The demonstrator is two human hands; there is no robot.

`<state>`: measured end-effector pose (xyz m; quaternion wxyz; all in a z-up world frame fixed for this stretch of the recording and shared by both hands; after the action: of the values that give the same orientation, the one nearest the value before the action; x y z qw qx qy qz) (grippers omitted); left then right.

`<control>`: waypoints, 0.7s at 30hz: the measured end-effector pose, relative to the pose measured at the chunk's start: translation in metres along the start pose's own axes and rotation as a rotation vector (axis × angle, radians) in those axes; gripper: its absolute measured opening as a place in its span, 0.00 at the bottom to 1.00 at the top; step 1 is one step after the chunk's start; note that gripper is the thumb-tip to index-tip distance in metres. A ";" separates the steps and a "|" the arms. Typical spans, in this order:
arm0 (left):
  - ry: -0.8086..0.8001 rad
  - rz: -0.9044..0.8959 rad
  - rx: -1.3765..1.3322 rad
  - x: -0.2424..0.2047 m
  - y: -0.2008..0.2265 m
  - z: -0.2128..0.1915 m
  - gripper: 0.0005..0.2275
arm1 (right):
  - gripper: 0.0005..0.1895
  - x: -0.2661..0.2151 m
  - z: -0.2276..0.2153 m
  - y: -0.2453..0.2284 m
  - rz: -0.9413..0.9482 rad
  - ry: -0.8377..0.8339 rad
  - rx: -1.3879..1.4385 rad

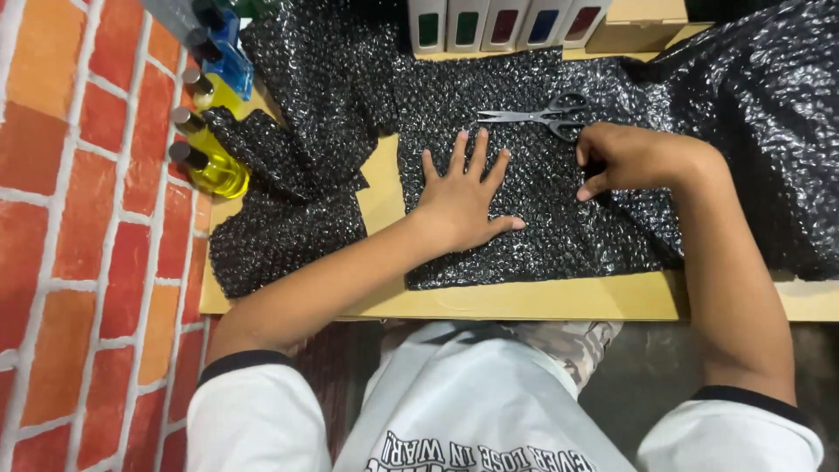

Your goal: Cutting a large sheet of black bubble wrap into smaller pieces using scissors on a table.

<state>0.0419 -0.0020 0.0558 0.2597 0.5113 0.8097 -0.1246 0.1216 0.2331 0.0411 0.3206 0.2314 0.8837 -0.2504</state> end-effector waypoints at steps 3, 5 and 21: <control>0.035 0.002 0.007 -0.001 -0.001 0.004 0.45 | 0.22 0.000 0.000 -0.001 -0.003 -0.017 0.007; 0.057 0.004 0.014 0.001 -0.002 0.007 0.45 | 0.22 -0.001 -0.001 -0.003 0.005 -0.015 -0.004; 0.113 -0.016 0.068 -0.002 -0.005 0.018 0.45 | 0.18 -0.009 -0.002 -0.005 0.024 0.004 0.054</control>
<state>0.0429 -0.0144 0.0419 0.1950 0.5193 0.8226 -0.1250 0.1242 0.2287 0.0500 0.3156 0.2512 0.8744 -0.2696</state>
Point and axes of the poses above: each hand's wrist, its own x-axis towards the middle knuckle, its own z-axis out of the palm, y = z × x, the point moved 4 cm from there along x, towards the middle knuckle, and after that the axes turned 5 degrees about x, right-handed, at the moved point
